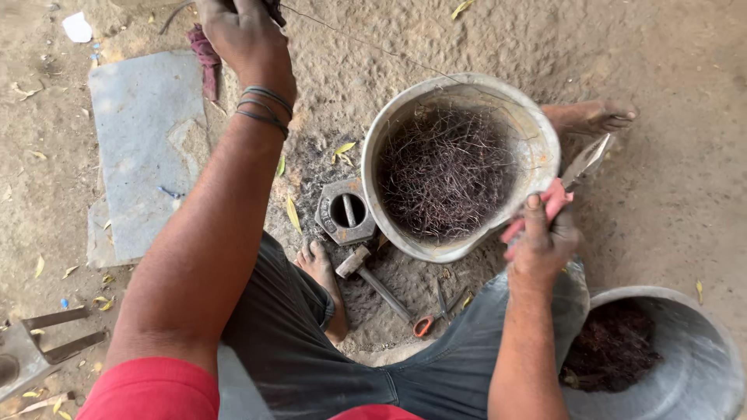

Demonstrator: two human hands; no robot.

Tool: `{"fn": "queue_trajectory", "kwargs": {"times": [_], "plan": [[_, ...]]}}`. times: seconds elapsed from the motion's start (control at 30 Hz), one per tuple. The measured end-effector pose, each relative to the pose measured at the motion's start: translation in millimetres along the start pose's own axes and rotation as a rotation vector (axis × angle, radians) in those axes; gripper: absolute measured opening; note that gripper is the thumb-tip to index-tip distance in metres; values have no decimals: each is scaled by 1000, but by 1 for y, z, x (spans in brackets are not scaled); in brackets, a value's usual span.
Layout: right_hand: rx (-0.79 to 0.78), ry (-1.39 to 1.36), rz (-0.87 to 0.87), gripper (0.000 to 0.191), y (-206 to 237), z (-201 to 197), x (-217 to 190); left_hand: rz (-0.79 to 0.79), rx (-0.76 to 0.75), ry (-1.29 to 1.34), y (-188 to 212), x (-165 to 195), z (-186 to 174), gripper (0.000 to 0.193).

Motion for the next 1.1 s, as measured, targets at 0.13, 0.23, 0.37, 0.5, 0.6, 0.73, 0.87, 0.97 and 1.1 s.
{"fn": "queue_trajectory", "kwargs": {"times": [0.13,0.23,0.37,0.5,0.6,0.73,0.87,0.97,1.1], "plan": [[-229,154,184,26,15,12,3,-65,-139,140,11,2,21,26],[-494,617,81,31,49,27,11,-55,-160,109,12,27,26,24],[-856,1115,242,37,119,52,90,-373,-232,304,28,40,46,24],[-984,1270,128,27,133,80,114,-458,-418,269,55,65,68,27],[-776,865,207,20,110,85,78,-456,-596,255,84,82,85,25],[-297,345,-272,18,81,96,-33,-340,-818,284,123,110,96,28],[-283,172,-370,33,60,137,-63,-452,-998,272,161,120,103,29],[-349,-264,108,27,57,151,-21,-337,-1066,188,162,128,102,33],[-142,-49,-54,17,53,108,-23,61,-1214,-17,159,144,102,39]]}}
Point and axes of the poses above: each hand's wrist, its own y-axis away from the middle knuckle, its own z-axis out of the palm, x = y × z, the point moved 10 cm from there along -y, towards the middle knuckle, and after that the axes turned 5 degrees about z, right-handed, at the moved point
